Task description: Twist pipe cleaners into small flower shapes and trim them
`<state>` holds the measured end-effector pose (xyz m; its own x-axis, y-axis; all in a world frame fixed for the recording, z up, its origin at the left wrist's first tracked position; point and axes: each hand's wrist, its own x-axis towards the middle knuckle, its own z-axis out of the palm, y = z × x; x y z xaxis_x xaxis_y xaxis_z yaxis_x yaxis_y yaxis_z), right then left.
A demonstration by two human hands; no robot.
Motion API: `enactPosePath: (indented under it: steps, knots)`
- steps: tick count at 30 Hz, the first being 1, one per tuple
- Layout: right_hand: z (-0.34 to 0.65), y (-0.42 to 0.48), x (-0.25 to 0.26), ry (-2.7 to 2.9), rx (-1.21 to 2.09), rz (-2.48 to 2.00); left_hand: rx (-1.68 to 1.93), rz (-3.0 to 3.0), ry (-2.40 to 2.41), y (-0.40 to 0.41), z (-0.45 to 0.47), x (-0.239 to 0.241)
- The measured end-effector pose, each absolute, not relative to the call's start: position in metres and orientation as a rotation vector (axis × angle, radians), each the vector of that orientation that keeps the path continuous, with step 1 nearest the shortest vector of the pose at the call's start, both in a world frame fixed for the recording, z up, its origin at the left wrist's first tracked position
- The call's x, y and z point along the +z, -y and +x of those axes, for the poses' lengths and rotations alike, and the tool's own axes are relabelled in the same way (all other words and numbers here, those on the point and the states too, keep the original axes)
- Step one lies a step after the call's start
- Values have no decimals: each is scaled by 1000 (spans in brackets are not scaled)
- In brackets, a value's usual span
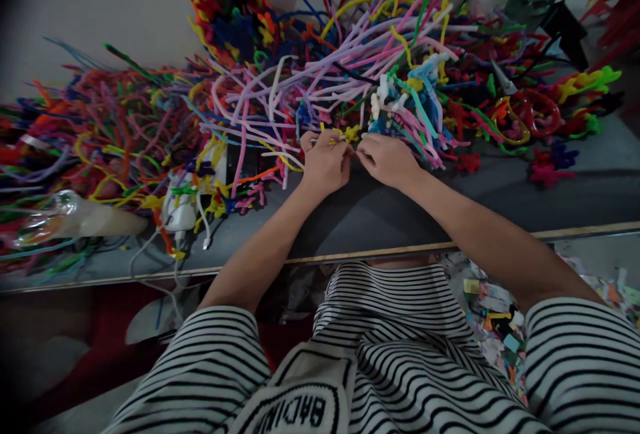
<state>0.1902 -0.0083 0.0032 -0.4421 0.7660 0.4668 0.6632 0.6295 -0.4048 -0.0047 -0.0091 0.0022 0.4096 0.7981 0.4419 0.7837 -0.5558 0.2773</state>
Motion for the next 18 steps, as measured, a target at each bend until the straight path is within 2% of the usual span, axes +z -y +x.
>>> enactPosePath:
  steps: [6, 13, 18]
  knots:
    - [188, 12, -3, 2237, 245, -977, 1113, 2257, -1504, -6, -13, -11]
    - [202, -4, 2, 2180, 346, -1063, 920, 2253, -1091, -9, -20, 1]
    - [204, -4, 6, 2248, 234, -1066, 850, 2429, -1214, -2, -17, 5]
